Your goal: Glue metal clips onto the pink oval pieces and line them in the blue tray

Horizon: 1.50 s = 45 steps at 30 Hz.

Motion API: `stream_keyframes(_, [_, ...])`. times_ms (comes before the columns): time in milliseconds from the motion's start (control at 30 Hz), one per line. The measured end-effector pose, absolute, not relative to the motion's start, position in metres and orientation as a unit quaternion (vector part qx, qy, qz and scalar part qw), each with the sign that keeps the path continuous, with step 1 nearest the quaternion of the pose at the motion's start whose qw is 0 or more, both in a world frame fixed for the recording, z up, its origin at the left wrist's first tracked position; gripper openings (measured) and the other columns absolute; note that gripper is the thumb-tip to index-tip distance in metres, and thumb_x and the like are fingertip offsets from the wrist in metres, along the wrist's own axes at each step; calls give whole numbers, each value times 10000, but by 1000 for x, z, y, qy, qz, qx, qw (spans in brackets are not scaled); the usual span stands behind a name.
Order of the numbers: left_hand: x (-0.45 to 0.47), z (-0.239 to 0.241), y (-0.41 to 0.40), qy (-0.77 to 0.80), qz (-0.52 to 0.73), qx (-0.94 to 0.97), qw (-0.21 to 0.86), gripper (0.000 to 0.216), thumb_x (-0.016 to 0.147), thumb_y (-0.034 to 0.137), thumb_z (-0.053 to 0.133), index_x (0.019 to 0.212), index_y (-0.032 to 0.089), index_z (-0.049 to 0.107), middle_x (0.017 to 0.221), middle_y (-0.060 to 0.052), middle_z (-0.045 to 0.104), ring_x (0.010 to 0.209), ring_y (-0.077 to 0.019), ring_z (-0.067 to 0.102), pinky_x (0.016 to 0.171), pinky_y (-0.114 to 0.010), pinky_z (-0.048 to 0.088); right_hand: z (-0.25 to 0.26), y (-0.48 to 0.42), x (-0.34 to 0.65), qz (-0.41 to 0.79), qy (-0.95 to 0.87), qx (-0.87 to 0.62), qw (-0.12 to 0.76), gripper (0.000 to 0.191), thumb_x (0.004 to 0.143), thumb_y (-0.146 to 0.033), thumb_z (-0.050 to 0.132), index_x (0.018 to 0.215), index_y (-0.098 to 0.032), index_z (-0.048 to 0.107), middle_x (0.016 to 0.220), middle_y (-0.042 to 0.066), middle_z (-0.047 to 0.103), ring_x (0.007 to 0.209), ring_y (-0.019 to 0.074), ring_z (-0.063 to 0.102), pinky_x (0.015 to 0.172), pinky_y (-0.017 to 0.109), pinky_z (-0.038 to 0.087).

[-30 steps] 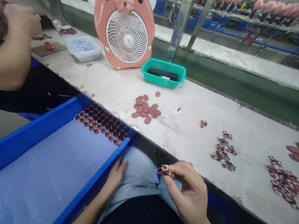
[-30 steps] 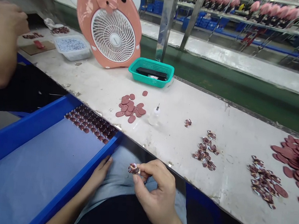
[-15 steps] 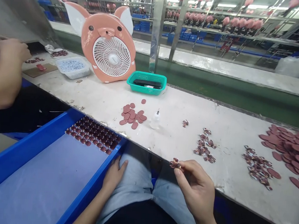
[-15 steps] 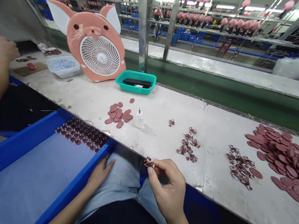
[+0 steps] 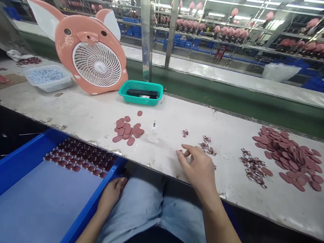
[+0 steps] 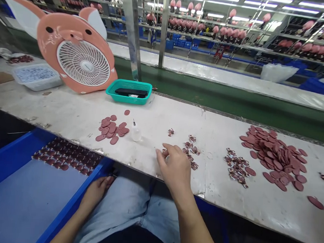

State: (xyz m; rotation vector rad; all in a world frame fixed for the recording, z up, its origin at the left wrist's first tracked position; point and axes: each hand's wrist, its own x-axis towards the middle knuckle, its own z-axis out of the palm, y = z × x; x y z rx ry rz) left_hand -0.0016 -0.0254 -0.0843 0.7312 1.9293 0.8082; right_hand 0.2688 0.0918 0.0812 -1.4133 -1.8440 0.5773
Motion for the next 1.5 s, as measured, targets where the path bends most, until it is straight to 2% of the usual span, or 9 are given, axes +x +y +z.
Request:
stream_keyframes(200, [40,-8,-60,722,444,214,486,534,879,652,519,1014,185,739,1054,-137,784,1029,-323,712,690,-351,556,77,52,214,414,-761,-380,326,218,946,-284,554,949,-204,757,848,42,722,770,161,653,735,273,492])
stream_keyframes(500, [49,65,-51,595,525,108,599,352,720,494,814,788,149,805,784,-102,761,641,-183,678,499,-218,473,68,36,193,641,-618,-379,252,157,798,-327,728,848,-184,773,709,24,663,606,130,547,582,255,413])
stream_keyframes(733, [56,42,-57,614,654,217,385,459,587,490,902,986,283,812,927,-58,781,736,-219,688,677,-315,584,66,35,172,812,-346,-402,243,402,703,-535,729,718,-179,542,664,-28,525,497,49,369,433,159,307])
stream_keyframes(867, [53,30,-50,619,667,324,259,231,694,407,856,917,360,817,976,-34,784,916,-269,694,876,-387,564,69,26,161,843,-286,-399,220,441,647,-523,767,716,-191,485,625,-48,446,500,43,316,420,142,243])
stream_keyframes(1000, [52,29,-42,601,687,364,185,204,746,320,826,931,406,808,956,-6,807,890,-261,709,885,-386,554,69,21,153,830,-326,-406,201,440,652,-560,730,717,-199,486,616,-33,465,485,53,330,412,154,287])
stream_keyframes(1133, [46,33,-37,616,699,258,256,217,754,429,807,947,330,801,934,-27,809,802,-240,717,788,-354,592,72,40,167,728,-461,-447,241,471,685,-641,692,687,-182,586,599,0,524,450,103,417,418,253,410])
stream_keyframes(1233, [35,37,-31,574,714,126,381,341,707,479,831,968,264,781,927,-51,803,687,-203,697,578,-289,586,74,77,186,534,-559,-525,356,415,773,-561,688,943,-185,643,925,81,638,800,201,578,766,366,525])
stream_keyframes(1333, [31,44,-26,527,704,61,472,421,667,484,860,995,234,776,948,-77,792,660,-178,673,446,-226,512,75,116,191,382,-631,-553,387,623,679,-417,798,1207,-185,562,1296,153,560,1232,313,466,1088,506,346])
stream_keyframes(1500, [43,58,-26,498,691,62,521,437,684,486,854,1007,199,783,945,-109,771,678,-163,659,470,-213,505,76,132,177,310,-738,-512,313,332,820,-380,647,1090,-192,601,1115,119,664,1106,322,584,1008,481,413])
